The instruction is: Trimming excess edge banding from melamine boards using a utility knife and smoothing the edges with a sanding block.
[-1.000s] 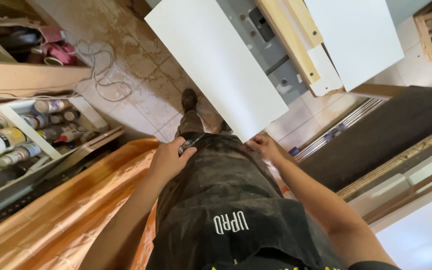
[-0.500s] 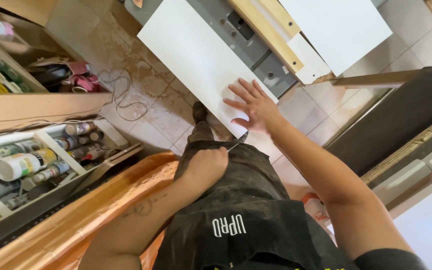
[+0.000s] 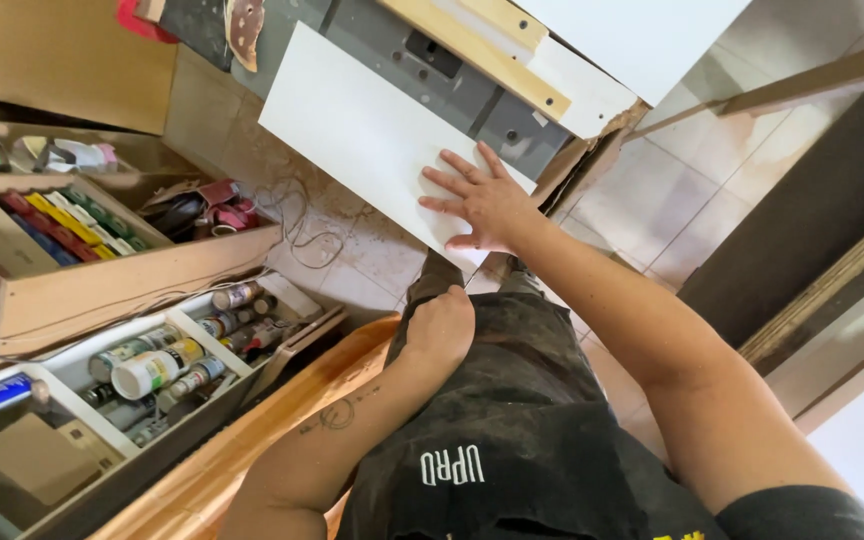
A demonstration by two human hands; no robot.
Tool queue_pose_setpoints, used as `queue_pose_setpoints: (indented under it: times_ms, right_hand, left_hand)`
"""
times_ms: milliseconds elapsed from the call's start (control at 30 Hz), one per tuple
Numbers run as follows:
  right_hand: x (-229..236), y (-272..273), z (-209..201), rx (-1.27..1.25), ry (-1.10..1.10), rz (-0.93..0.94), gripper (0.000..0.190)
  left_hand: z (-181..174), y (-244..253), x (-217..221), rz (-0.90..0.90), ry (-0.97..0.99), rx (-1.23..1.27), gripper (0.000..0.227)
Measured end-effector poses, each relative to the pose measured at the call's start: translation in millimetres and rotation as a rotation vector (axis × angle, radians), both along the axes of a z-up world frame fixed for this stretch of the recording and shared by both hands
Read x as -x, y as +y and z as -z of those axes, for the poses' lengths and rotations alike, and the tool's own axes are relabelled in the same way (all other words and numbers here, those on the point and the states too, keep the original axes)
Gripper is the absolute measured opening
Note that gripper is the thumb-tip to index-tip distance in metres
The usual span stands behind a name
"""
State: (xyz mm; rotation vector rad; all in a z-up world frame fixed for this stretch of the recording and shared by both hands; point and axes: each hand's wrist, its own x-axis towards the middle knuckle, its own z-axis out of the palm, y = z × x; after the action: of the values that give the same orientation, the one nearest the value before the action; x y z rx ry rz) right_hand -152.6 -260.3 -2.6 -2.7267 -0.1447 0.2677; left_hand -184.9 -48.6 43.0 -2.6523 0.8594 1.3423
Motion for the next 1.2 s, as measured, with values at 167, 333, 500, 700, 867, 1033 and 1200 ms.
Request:
queue_pose_setpoints:
  times_ms: [167, 333, 500, 700, 867, 1033, 1200]
  right_hand:
    - [0.3, -0.1, -4.0, -0.008, 0.017, 0.000, 0.081]
    - [-1.2, -0.4, -6.9, 0.017, 0.032, -0.006, 0.081]
    - [-0.1, 0.2, -8.5, 0.005, 0.043, 0.001, 0.084]
    - [-2.8, 0.4, -14.9, -0.002, 0.064, 0.006, 0.082]
    - [-0.3, 1.0, -21.2, -0.011, 0.100, -0.003, 0.080]
    - [6.6, 0.8, -20.6, 0.006, 0.037, -0.044, 0.083]
    - [12.1, 11.5, -0.8, -0.036, -0.154, 0.027, 0.090]
  left_hand:
    - [40.4, 12.8, 8.9, 0.068, -0.109, 0.043, 0.034]
    - [41.2, 7.9, 12.8, 0.172, -0.233, 0.093, 0.029]
    - [40.9, 6.1, 8.7, 0.224, -0.259, 0.119, 0.026]
    - [118.6, 49.6, -7.1, 0.378, -0.349, 0.167, 0.027]
    - [39.2, 42.6, -13.7, 0.388, -0.119, 0.317, 0.030]
    - [-3.1, 73.3, -45.5, 0.363, -0.181, 0.378, 0.024]
    - [-37.7, 108.1, -92.5, -0.106, -0.282, 0.509, 0.038]
